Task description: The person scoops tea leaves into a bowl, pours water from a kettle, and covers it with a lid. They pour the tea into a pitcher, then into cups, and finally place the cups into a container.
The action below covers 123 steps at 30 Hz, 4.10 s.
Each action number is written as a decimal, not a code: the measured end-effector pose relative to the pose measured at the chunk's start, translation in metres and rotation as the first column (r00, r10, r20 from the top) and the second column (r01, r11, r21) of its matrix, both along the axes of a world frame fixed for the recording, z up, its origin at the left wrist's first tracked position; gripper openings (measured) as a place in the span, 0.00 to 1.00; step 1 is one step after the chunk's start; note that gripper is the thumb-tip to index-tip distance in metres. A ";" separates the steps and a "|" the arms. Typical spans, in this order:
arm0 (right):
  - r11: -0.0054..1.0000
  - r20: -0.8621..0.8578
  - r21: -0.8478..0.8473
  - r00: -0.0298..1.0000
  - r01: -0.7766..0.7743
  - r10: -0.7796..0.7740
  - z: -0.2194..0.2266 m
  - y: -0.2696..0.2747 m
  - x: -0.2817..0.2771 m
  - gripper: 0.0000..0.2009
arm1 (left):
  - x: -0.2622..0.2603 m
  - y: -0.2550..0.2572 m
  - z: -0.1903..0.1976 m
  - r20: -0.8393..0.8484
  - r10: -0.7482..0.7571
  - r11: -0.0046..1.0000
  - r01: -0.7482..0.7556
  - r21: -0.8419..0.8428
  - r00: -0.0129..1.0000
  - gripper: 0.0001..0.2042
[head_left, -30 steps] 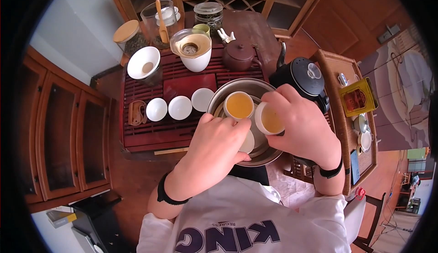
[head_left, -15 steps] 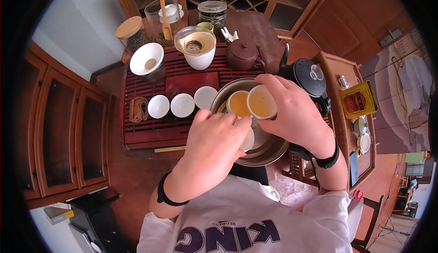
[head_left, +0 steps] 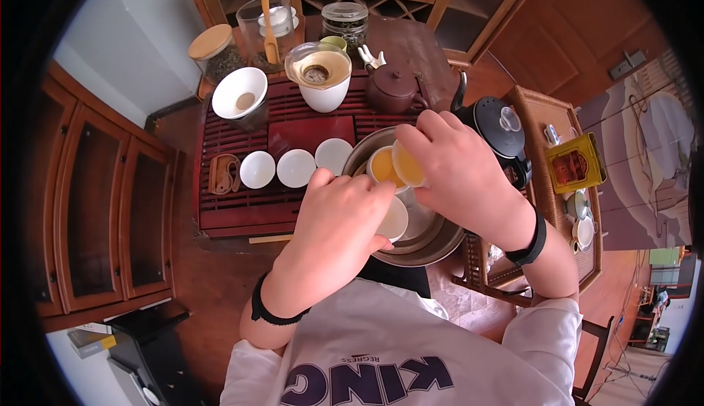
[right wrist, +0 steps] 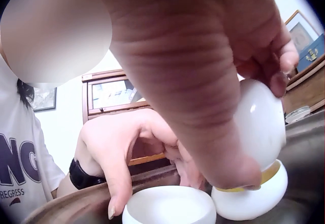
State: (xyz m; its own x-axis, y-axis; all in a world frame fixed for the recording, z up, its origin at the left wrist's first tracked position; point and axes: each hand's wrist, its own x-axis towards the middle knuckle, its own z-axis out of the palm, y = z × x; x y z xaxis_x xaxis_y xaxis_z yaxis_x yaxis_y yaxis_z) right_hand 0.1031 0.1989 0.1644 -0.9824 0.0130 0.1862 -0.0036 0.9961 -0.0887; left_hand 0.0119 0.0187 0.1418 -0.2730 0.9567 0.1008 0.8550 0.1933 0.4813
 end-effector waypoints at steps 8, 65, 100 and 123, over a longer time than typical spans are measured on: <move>0.952 -0.071 0.293 0.992 -0.083 0.108 0.003 -0.006 -0.004 0.22 | -0.001 -0.001 -0.005 0.026 0.009 0.999 -0.010 0.052 1.000 0.20; 0.997 0.160 -0.065 0.986 -0.029 0.039 0.005 0.004 0.003 0.27 | -0.003 0.003 -0.011 0.059 -0.004 0.996 -0.002 0.088 0.998 0.21; 0.996 0.346 -0.032 0.934 -0.084 0.090 -0.015 0.010 -0.029 0.25 | 0.013 -0.032 -0.047 0.108 0.012 0.894 -0.059 0.444 0.994 0.25; 0.908 0.075 -0.398 0.982 -0.128 0.172 0.038 -0.011 0.012 0.25 | 0.011 -0.016 -0.042 0.329 0.002 0.762 -0.214 0.611 0.944 0.46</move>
